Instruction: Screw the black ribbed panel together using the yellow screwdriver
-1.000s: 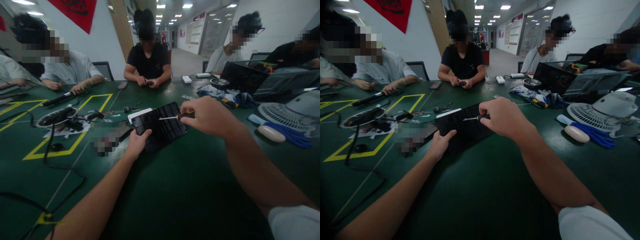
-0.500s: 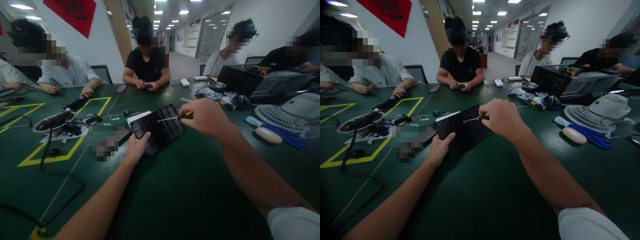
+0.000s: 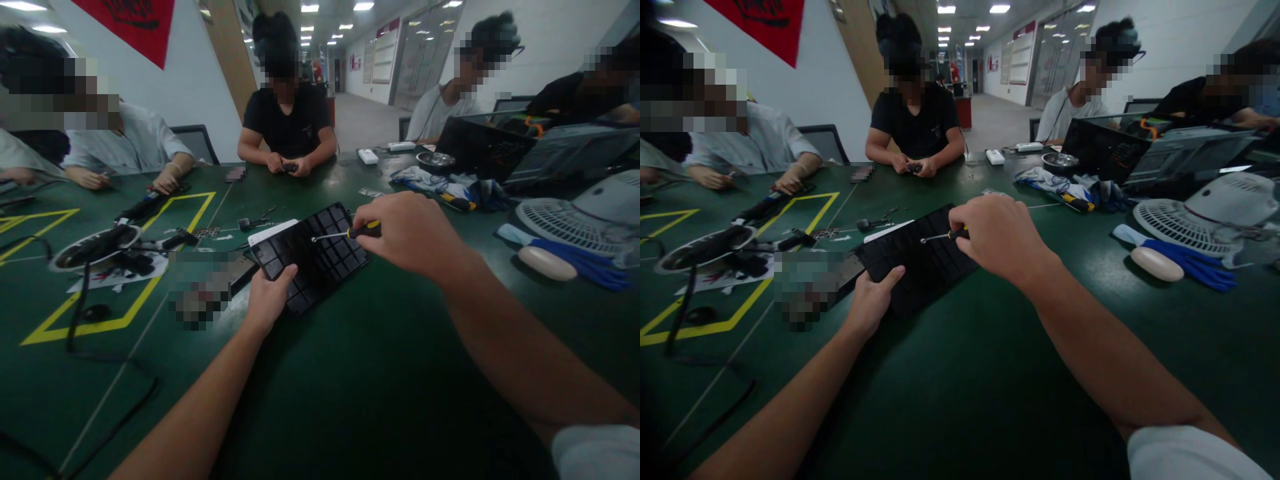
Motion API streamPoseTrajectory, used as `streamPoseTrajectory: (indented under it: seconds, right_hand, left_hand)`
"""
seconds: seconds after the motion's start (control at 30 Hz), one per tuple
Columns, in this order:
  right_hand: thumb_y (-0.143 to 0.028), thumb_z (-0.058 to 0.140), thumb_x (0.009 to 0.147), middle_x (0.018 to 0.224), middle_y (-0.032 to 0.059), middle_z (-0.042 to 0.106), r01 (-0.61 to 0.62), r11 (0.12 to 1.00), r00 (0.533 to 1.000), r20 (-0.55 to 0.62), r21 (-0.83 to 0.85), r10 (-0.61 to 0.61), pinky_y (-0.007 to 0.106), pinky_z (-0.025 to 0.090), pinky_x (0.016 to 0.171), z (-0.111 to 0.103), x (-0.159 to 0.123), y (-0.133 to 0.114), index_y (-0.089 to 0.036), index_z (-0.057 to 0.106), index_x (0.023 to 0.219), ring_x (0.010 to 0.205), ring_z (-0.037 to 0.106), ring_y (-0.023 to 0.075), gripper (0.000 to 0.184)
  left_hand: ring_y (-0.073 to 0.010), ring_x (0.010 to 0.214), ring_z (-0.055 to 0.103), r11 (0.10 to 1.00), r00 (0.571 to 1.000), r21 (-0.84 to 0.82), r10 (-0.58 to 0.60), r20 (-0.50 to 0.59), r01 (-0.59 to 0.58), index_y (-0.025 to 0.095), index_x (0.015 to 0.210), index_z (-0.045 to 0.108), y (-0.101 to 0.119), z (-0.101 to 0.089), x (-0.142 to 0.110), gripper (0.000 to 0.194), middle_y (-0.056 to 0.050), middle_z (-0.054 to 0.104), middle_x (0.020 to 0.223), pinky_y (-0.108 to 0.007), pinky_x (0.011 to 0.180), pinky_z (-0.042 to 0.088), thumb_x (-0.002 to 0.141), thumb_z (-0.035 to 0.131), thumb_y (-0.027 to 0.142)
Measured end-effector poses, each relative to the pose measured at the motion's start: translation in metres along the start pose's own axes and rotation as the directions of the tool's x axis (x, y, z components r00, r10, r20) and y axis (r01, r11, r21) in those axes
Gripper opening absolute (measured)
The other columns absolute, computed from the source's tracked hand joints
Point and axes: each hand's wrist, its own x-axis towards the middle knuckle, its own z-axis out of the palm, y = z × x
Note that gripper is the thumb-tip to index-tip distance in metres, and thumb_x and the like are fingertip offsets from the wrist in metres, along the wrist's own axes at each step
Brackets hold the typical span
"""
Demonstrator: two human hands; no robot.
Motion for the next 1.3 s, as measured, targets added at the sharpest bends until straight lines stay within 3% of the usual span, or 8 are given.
streamPoseTrajectory:
  seconds: [0.57, 1.3]
  right_hand:
    - [-0.032, 0.068, 0.092, 0.097, 0.0061, 0.079, -0.025, 1.000, 0.998, 0.062, -0.018, 0.026, 0.036, 0.035, 0.067, 0.000, -0.002, -0.008, -0.025, 0.082, 0.100, 0.085, 0.067, 0.0252, 0.017]
    - [-0.028, 0.067, 0.095, 0.099, 0.0065, 0.077, -0.035, 0.999, 0.998, 0.043, -0.038, 0.037, 0.034, 0.027, 0.062, 0.007, -0.002, -0.023, -0.025, 0.080, 0.105, 0.084, 0.067, 0.0243, 0.017]
  left_hand:
    - [-0.0356, 0.114, 0.075, 1.000, 1.000, 0.003, 0.027, -0.002, -0.027, 0.016, 0.110, 0.079, 0.001, -0.002, -0.002, 0.046, -0.013, 0.082, 0.114, -0.052, 0.108, 0.055, 0.075, 0.086, 0.046]
    - [-0.0331, 0.108, 0.076, 0.999, 0.998, 0.025, 0.041, -0.057, -0.040, 0.016, 0.110, 0.078, 0.004, -0.001, -0.002, 0.041, -0.012, 0.082, 0.112, -0.046, 0.100, 0.058, 0.079, 0.082, 0.044]
